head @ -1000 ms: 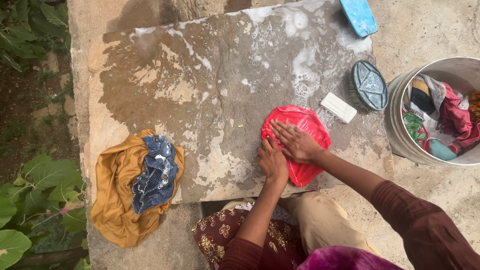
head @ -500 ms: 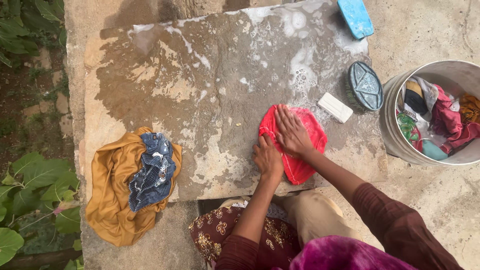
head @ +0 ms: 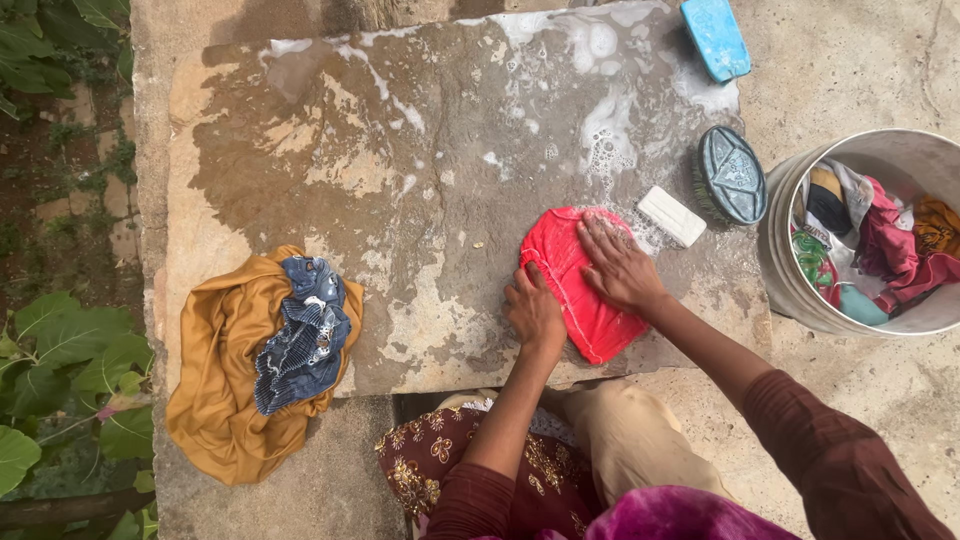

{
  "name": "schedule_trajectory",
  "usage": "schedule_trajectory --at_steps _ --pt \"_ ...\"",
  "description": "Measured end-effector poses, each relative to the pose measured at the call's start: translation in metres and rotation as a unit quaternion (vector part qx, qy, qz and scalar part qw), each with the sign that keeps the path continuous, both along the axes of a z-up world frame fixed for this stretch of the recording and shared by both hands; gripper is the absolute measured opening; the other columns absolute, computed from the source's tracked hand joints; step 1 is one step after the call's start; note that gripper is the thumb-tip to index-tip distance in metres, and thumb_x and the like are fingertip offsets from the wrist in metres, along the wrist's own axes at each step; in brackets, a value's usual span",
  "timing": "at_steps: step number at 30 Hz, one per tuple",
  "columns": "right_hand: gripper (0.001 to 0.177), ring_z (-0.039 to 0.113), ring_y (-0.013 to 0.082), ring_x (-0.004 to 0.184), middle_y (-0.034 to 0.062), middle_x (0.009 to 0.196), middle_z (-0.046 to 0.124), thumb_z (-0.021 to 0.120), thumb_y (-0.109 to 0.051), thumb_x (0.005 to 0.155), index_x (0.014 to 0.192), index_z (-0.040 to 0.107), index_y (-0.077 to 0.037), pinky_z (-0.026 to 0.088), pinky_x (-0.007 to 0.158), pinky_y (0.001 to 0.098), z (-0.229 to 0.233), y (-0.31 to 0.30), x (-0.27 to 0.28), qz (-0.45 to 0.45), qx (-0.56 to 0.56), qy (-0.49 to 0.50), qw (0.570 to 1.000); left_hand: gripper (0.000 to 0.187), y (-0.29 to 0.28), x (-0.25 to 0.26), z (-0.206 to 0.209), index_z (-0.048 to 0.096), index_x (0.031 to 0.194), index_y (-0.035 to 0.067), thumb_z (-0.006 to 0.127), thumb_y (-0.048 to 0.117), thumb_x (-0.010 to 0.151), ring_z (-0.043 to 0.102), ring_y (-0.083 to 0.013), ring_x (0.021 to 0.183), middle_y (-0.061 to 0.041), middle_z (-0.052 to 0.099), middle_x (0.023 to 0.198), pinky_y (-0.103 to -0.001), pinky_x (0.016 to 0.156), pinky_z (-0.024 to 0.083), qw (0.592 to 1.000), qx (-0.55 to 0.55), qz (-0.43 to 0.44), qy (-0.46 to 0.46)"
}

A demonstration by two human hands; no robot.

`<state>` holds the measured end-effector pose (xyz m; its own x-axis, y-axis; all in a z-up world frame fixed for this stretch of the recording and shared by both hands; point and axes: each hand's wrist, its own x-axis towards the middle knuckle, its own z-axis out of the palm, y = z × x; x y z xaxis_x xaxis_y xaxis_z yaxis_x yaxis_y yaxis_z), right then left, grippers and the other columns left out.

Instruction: The person washes clothes by taking garments from a bucket, laying them on a stone slab, rubbing them with a soap bar, and scrubbing them by hand and with a brush.

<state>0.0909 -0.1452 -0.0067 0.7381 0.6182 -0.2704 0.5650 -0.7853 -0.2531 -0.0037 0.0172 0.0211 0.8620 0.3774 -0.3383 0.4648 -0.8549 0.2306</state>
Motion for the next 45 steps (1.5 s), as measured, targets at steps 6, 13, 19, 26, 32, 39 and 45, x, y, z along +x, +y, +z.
schedule_trajectory --at_steps 6,13,19,26,32,39,45 --pt "0.074 0.02 0.0278 0.156 0.0087 0.169 0.021 0.037 -0.049 0.1 0.163 0.022 -0.012 0.016 0.125 0.0512 -0.011 0.042 -0.001 0.207 0.075 -0.096 0.971 0.069 0.002 0.013 0.012 0.039 0.15 0.0 0.07 0.022 0.093 0.058 -0.0314 0.112 -0.013 0.049 0.135 -0.042 0.085 0.056 1.0 -0.009 -0.007 0.007" --pt "0.069 0.019 0.0311 0.158 0.0131 0.171 0.024 0.04 -0.051 0.106 0.164 0.03 -0.015 0.016 0.126 0.0553 0.019 0.069 0.001 -0.13 0.089 -0.176 0.972 0.085 0.005 0.008 0.018 0.039 0.145 -0.003 0.082 0.019 0.076 0.053 -0.0352 0.117 -0.017 0.048 0.132 -0.047 0.093 0.052 0.998 -0.056 -0.009 -0.013" --pt "0.047 0.057 0.0324 0.12 0.0135 0.132 0.061 0.047 -0.051 0.105 0.14 0.051 -0.02 0.043 0.099 0.0517 0.015 0.055 -0.054 -0.375 0.045 -0.041 0.925 0.068 -0.011 0.02 -0.05 0.043 0.146 -0.001 0.072 0.016 0.088 0.051 -0.0401 0.115 -0.025 0.051 0.125 -0.051 0.099 0.045 0.956 -0.217 0.06 -0.188" --pt "0.059 0.056 0.0301 0.059 0.0148 0.063 0.06 0.062 -0.053 0.102 0.083 0.075 0.001 0.047 0.059 0.0488 0.004 0.083 0.014 -0.485 0.208 0.063 0.847 0.033 -0.026 0.029 -0.027 0.061 0.12 0.012 0.042 0.034 0.106 0.063 -0.013 0.104 -0.001 0.063 0.115 -0.034 0.092 0.05 0.655 -0.626 0.357 -0.225" --pt "0.047 0.058 0.0239 0.051 0.0155 0.058 0.065 0.059 -0.046 0.093 0.096 0.076 -0.002 0.048 0.053 0.0476 0.028 0.126 -0.054 -0.415 0.416 0.102 0.802 0.039 0.049 0.063 -0.031 0.062 0.089 0.005 0.047 0.037 0.105 0.059 -0.0206 0.07 -0.009 0.061 0.085 -0.04 0.059 0.048 0.552 -0.644 0.482 -0.221" --pt "0.047 0.068 0.0318 0.054 0.0204 0.062 0.069 0.065 -0.041 0.086 0.071 0.072 0.003 0.056 0.06 0.0453 0.04 0.143 0.049 -0.421 0.243 0.087 0.87 0.045 0.025 0.066 -0.062 0.066 0.114 -0.001 0.053 0.039 0.1 0.071 -0.022 0.088 -0.011 0.069 0.105 -0.038 0.071 0.058 0.539 -0.711 0.426 -0.151" --pt "0.05 0.069 0.0333 0.061 0.0227 0.068 0.069 0.07 -0.053 0.087 0.101 0.083 -0.007 0.055 0.062 0.0458 0.029 0.146 -0.059 -0.314 0.29 -0.07 0.901 0.04 0.072 0.072 -0.073 0.063 0.108 0.001 0.051 0.039 0.099 0.066 -0.0217 0.088 -0.009 0.064 0.101 -0.039 0.074 0.056 0.479 -0.705 0.486 -0.194"
